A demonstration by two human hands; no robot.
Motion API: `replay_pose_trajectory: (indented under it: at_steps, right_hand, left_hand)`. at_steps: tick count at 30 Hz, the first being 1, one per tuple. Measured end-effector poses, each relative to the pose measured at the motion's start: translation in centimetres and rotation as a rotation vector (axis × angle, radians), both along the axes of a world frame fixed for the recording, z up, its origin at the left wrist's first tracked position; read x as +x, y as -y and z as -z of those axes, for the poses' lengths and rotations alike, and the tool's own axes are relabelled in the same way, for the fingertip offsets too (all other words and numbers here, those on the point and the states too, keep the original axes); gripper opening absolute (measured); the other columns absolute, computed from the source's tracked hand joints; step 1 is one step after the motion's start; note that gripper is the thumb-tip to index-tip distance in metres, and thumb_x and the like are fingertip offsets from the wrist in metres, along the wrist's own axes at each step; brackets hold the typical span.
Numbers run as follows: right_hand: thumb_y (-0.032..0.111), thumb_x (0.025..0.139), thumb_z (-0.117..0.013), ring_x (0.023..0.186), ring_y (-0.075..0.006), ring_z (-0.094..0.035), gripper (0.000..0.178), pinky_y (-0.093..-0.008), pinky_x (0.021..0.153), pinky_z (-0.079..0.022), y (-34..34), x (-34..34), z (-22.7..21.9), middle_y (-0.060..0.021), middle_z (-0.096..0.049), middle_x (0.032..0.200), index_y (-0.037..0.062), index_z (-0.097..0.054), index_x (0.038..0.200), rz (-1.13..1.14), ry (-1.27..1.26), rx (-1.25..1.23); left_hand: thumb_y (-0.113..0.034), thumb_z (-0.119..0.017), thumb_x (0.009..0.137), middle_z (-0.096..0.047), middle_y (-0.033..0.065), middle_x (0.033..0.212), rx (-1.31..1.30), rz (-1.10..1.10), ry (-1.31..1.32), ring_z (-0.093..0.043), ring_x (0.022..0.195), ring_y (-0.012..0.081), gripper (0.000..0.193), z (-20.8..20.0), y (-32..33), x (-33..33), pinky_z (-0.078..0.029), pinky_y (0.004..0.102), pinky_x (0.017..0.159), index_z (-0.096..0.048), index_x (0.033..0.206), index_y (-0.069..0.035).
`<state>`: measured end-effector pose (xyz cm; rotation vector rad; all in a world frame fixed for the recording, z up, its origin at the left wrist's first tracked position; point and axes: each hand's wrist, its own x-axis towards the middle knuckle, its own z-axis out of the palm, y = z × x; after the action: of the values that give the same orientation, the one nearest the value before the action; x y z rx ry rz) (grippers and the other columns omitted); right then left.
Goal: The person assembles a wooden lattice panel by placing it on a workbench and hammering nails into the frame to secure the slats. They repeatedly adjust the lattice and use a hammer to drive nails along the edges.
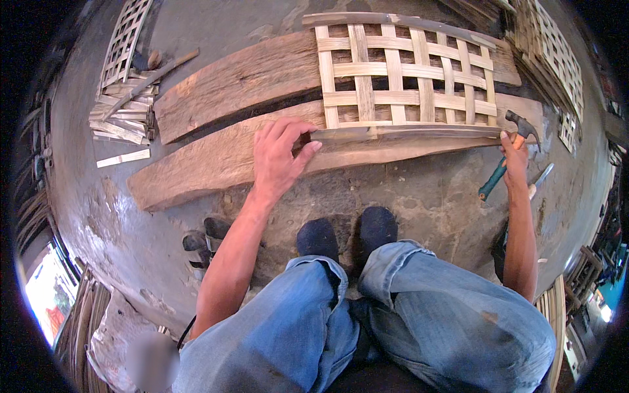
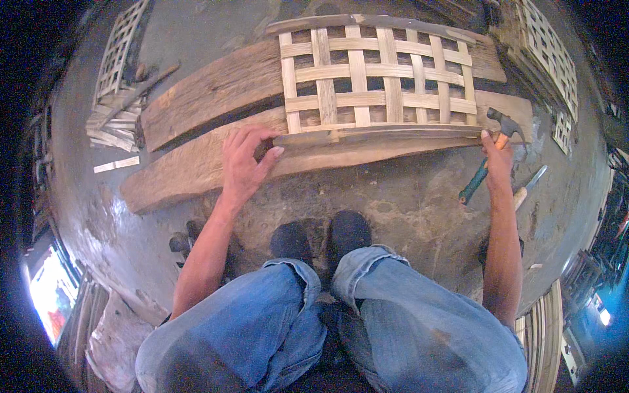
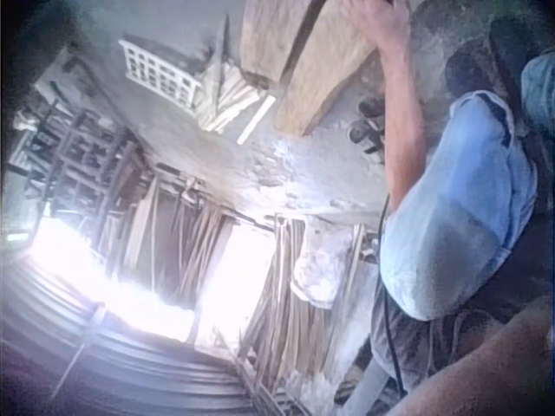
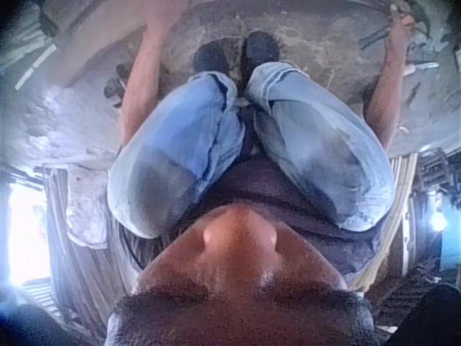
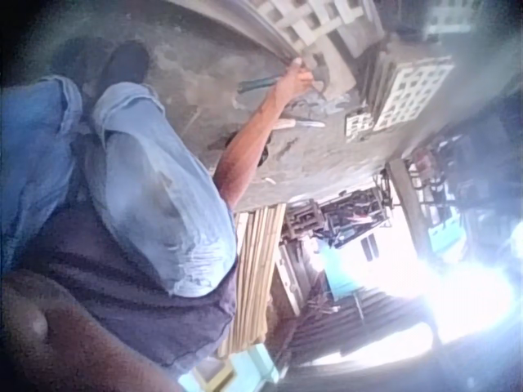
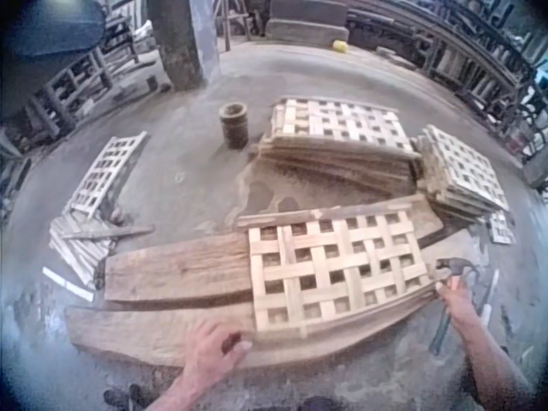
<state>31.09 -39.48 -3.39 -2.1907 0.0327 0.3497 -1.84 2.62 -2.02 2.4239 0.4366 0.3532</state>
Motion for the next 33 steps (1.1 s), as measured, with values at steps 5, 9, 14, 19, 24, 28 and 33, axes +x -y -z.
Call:
replay_pose_trajectory:
  at_steps: [5, 9, 14, 19, 24, 28, 33]
  right_hand:
    - [0.030, 0.088, -0.076, 0.071, -0.0101, -0.050, 0.025, -0.0271, 0.065, -0.040, -0.1, -0.4, -0.3, 0.0032, -0.054, 0.076, 0.0127, -0.058, 0.086, 0.035, 0.049, 0.005]
    - [0.031, 0.089, -0.076, 0.069, -0.0088, -0.049, 0.028, -0.0270, 0.062, -0.038, -0.7, -0.2, -0.4, 0.0044, -0.052, 0.073, 0.0152, -0.055, 0.081, -0.001, 0.009, 0.063]
    - [0.031, 0.089, -0.076, 0.068, -0.0079, -0.047, 0.029, -0.0252, 0.061, -0.035, -1.4, -0.7, -0.6, 0.0051, -0.050, 0.073, 0.0165, -0.053, 0.080, -0.005, 0.017, 0.086]
    - [0.031, 0.089, -0.076, 0.068, -0.0079, -0.049, 0.028, -0.0241, 0.058, -0.035, -0.7, -0.5, -0.4, 0.0048, -0.052, 0.074, 0.0162, -0.053, 0.082, 0.066, 0.022, 0.075]
    - [0.029, 0.089, -0.076, 0.067, -0.0087, -0.051, 0.027, -0.0240, 0.055, -0.037, -1.1, -0.2, -0.1, 0.0042, -0.055, 0.075, 0.0156, -0.053, 0.085, 0.047, 0.023, 0.096]
    - [0.017, 0.089, -0.077, 0.070, -0.0083, -0.053, 0.022, -0.0237, 0.065, -0.040, -1.3, 0.2, -0.1, 0.0028, -0.057, 0.079, 0.0153, -0.054, 0.087, 0.107, -0.007, 0.145]
    - [0.016, 0.090, -0.076, 0.069, -0.0089, -0.055, 0.023, -0.0234, 0.064, -0.041, -1.2, 0.1, -0.1, 0.0014, -0.060, 0.080, 0.0149, -0.054, 0.086, 0.109, -0.004, 0.225]
  left_hand:
    - [-0.033, -0.074, 0.083, -0.066, 0.0025, 0.106, 0.024, 0.015, 0.025, -0.059, 0.099, 0.0237, 0.029, 0.1, 0.1, 0.3, -0.041, 0.0374, 0.083, -0.070, 0.105, -0.015]
    - [-0.035, -0.073, 0.084, -0.065, 0.0025, 0.107, 0.023, 0.011, 0.015, -0.058, 0.099, 0.0234, 0.029, 0.2, 0.0, 0.0, -0.041, 0.0371, 0.082, -0.070, 0.106, -0.015]
    - [-0.037, -0.071, 0.086, -0.065, 0.0027, 0.107, 0.024, 0.011, 0.019, -0.058, 0.099, 0.0237, 0.030, 0.1, -0.2, -0.2, -0.040, 0.0372, 0.082, -0.069, 0.106, -0.015]
    - [-0.036, -0.071, 0.086, -0.065, 0.0026, 0.106, 0.018, 0.014, 0.016, -0.058, 0.100, 0.0238, 0.030, 0.2, 0.1, 0.3, -0.041, 0.0377, 0.084, -0.069, 0.106, -0.014]
    - [-0.035, -0.072, 0.086, -0.066, 0.0025, 0.106, 0.017, 0.000, -0.013, -0.059, 0.100, 0.0238, 0.029, 0.1, 0.0, -0.1, -0.041, 0.0379, 0.085, -0.069, 0.105, -0.014]
    - [-0.035, -0.072, 0.085, -0.066, 0.0024, 0.105, 0.019, -0.003, 0.001, -0.059, 0.100, 0.0236, 0.029, 0.4, 0.1, 0.0, -0.041, 0.0377, 0.084, -0.070, 0.104, -0.014]
    - [-0.034, -0.073, 0.084, -0.066, 0.0021, 0.103, -0.029, -0.014, 0.018, -0.060, 0.097, 0.0233, 0.028, 0.5, 0.1, -0.1, -0.041, 0.0371, 0.082, -0.070, 0.104, -0.014]
